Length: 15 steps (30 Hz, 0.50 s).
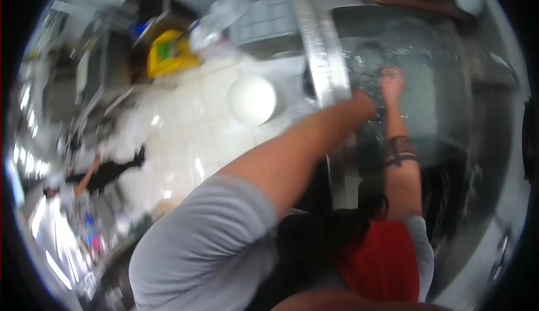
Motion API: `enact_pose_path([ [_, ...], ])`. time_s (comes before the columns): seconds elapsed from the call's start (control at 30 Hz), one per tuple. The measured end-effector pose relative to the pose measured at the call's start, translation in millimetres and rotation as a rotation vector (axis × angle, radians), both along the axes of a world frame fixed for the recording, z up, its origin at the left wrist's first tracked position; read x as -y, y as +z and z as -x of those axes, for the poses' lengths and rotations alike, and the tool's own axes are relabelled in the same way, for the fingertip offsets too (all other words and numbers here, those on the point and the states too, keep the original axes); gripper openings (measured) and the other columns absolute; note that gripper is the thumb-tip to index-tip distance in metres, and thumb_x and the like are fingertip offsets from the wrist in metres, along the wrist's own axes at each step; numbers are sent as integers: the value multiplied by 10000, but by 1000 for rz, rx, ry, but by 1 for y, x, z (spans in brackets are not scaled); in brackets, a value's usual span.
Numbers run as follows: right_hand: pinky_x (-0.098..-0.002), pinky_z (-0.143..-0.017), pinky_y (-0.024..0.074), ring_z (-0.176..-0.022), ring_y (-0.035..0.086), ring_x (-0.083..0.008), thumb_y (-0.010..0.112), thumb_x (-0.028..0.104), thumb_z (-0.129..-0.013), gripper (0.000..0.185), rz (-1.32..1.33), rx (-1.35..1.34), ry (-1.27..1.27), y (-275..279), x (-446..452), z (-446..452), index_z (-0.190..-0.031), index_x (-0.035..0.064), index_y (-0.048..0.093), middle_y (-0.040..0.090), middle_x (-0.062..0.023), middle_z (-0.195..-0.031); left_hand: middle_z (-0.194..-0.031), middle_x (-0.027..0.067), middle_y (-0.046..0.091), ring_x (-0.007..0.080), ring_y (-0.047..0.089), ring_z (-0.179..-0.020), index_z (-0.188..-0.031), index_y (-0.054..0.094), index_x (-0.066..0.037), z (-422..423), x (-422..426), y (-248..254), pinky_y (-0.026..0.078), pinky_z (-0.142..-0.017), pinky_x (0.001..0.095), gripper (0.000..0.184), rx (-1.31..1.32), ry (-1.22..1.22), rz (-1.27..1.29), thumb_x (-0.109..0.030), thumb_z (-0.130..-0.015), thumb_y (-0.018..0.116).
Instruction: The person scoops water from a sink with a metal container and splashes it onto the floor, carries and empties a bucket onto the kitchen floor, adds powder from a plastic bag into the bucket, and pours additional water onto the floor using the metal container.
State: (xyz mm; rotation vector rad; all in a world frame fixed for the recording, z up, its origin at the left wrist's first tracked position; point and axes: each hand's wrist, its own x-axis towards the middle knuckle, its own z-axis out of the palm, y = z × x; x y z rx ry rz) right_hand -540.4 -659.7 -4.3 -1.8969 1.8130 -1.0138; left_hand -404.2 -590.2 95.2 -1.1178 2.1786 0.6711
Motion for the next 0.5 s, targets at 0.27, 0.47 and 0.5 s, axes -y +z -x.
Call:
enact_pose_path([
  [0.27,-388,-1143,239,-1328,358,-336,584,247,-850,535,-254,-1053,353,-68,130,31,-1347,76,484,427,-161,-1418,-1275,99,580,315,527,-1200,-1211,634,-179,43,10,-62,401,-937,575,389,-223,283,-170,-316,-851,578],
  [0.47,-415,-1017,378,-1191,508,-341,594,284,-851,495,-806,-565,614,-47,79,80,-1306,100,534,547,-126,-1309,-1215,105,614,309,560,-1158,-1161,658,-162,43,15,-55,441,-912,516,366,-212,251,-213,-309,-832,594],
  [0.5,-414,-997,395,-1170,525,-341,595,287,-849,484,-922,-368,731,-57,74,97,-1293,100,547,565,-123,-1288,-1205,106,619,308,566,-1151,-1152,661,-159,41,18,-50,448,-908,507,362,-200,243,-236,-307,-828,596],
])
